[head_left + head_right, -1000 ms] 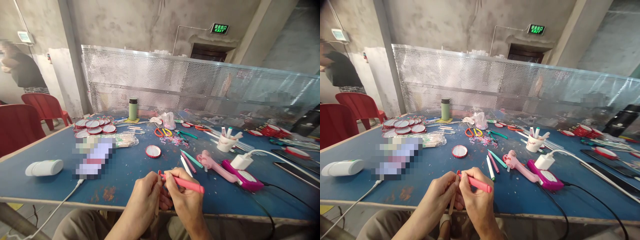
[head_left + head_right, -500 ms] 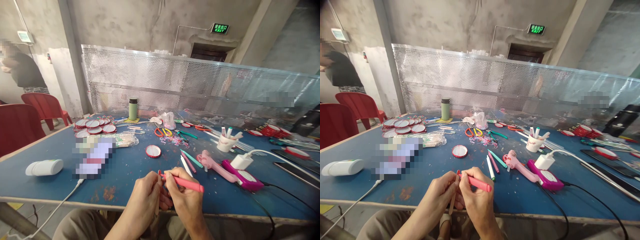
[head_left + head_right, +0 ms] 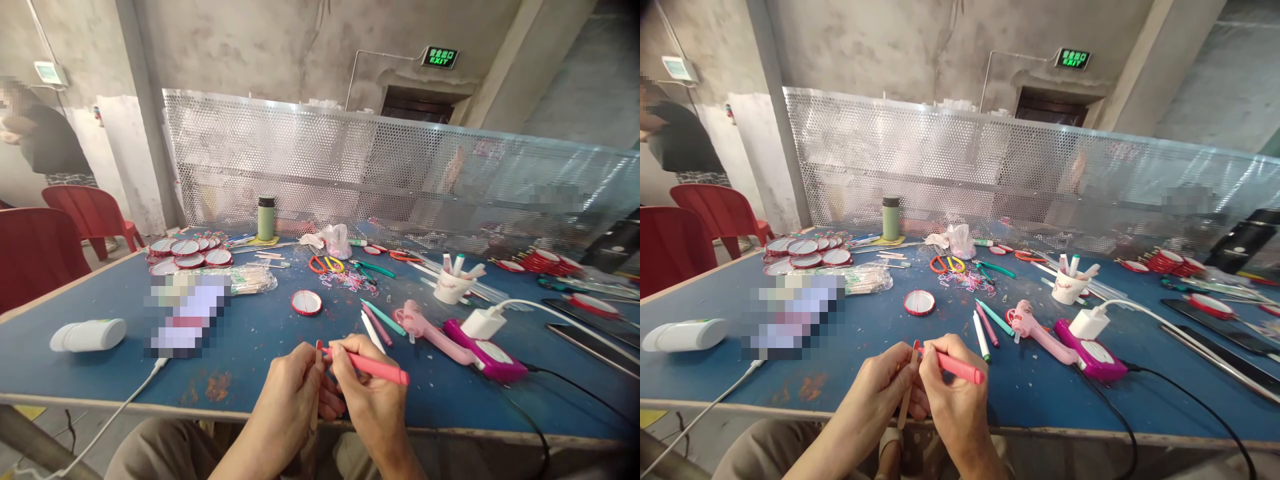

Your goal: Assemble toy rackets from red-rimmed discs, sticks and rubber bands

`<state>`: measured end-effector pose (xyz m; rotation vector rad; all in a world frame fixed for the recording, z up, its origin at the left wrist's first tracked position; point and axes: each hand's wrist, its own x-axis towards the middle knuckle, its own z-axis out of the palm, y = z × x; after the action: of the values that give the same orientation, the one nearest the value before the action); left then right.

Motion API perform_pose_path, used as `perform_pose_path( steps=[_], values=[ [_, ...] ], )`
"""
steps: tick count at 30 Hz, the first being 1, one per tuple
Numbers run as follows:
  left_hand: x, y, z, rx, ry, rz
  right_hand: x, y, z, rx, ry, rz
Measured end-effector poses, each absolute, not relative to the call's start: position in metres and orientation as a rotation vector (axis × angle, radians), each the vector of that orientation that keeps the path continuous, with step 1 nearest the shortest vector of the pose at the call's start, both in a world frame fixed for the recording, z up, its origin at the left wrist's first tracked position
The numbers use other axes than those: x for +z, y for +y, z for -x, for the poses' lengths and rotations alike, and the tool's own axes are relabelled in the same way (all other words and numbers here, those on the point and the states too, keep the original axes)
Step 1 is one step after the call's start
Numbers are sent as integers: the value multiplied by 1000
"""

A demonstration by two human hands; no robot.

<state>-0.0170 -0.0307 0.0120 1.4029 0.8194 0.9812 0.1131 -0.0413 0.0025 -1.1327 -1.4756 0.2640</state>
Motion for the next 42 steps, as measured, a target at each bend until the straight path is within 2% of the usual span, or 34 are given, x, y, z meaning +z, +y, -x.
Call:
perform_pose_path(
  steps=[42],
  values=[
    [7, -29, 18, 959, 774, -1379, 1, -41, -114, 227, -1449, 1119]
  ],
)
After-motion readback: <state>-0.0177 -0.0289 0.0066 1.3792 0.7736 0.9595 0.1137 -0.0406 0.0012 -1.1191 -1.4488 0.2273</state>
